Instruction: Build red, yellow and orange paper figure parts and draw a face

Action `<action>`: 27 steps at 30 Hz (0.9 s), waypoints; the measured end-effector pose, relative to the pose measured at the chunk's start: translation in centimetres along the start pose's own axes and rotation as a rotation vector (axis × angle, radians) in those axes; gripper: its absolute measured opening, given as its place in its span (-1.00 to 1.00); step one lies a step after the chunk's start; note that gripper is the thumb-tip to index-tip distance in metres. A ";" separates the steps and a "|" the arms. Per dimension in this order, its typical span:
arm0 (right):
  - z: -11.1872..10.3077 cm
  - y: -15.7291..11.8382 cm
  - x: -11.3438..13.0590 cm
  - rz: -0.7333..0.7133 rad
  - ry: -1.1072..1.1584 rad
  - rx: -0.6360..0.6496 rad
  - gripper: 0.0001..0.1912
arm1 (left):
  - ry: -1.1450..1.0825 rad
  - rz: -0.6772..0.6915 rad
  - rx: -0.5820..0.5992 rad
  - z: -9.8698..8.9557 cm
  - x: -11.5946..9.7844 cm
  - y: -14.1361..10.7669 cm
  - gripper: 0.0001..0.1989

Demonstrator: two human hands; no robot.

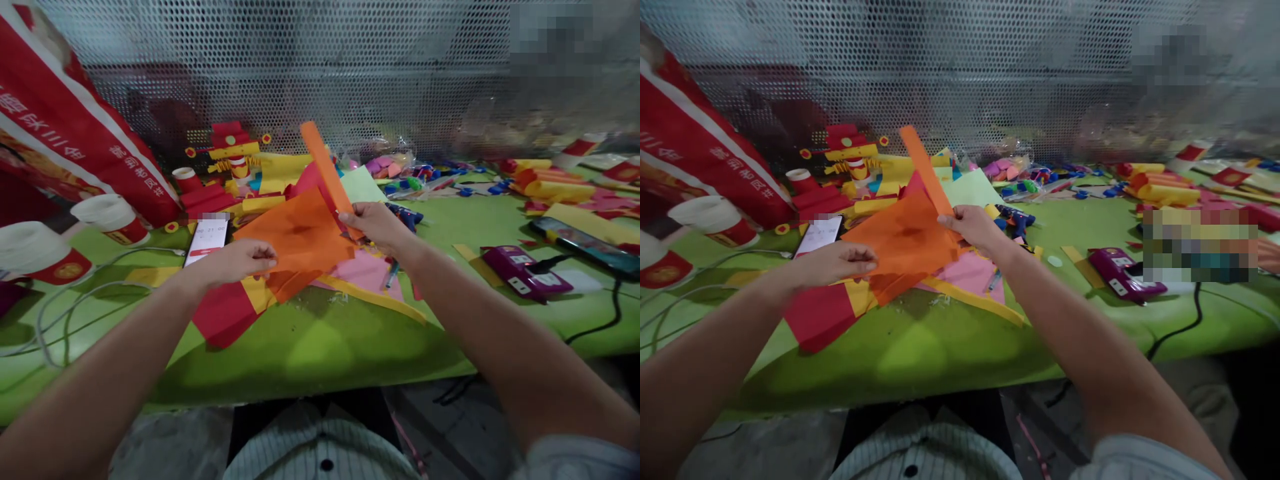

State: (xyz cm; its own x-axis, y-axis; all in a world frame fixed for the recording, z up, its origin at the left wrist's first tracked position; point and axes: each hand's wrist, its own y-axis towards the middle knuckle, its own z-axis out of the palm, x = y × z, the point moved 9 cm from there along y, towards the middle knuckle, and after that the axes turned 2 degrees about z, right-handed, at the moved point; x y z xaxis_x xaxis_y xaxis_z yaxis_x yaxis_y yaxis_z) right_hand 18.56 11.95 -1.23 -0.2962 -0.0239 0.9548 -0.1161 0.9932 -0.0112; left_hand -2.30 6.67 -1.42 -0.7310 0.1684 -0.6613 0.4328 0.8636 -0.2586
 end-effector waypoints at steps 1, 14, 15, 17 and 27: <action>-0.2 -0.4 -0.2 -0.010 0.121 -0.006 -0.60 | -0.057 -0.005 -0.014 -0.2 0.0 0.1 -0.77; 2.6 -2.4 -2.2 0.048 0.416 0.369 -0.76 | -0.154 0.017 0.005 -2.3 -2.0 2.6 -0.88; 2.6 -2.4 -2.3 0.059 0.427 0.351 -0.77 | -0.162 0.017 -0.006 -2.6 -1.9 2.7 -0.89; 2.2 -2.3 -2.3 0.066 0.471 0.288 -0.77 | -0.185 0.018 -0.023 -2.9 -1.7 2.8 -0.90; 2.5 -2.2 -2.7 0.103 0.665 0.029 -0.63 | -0.522 0.135 -0.493 -6.6 -1.0 2.0 -0.90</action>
State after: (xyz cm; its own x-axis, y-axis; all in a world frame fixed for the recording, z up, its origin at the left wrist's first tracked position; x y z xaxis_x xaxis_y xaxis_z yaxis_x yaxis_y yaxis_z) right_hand 17.29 9.59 -4.54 0.3388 0.1557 0.9279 -0.1464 0.9829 -0.1115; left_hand -4.26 11.35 3.37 -0.2880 0.1460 -0.9464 0.1231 0.9858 0.1146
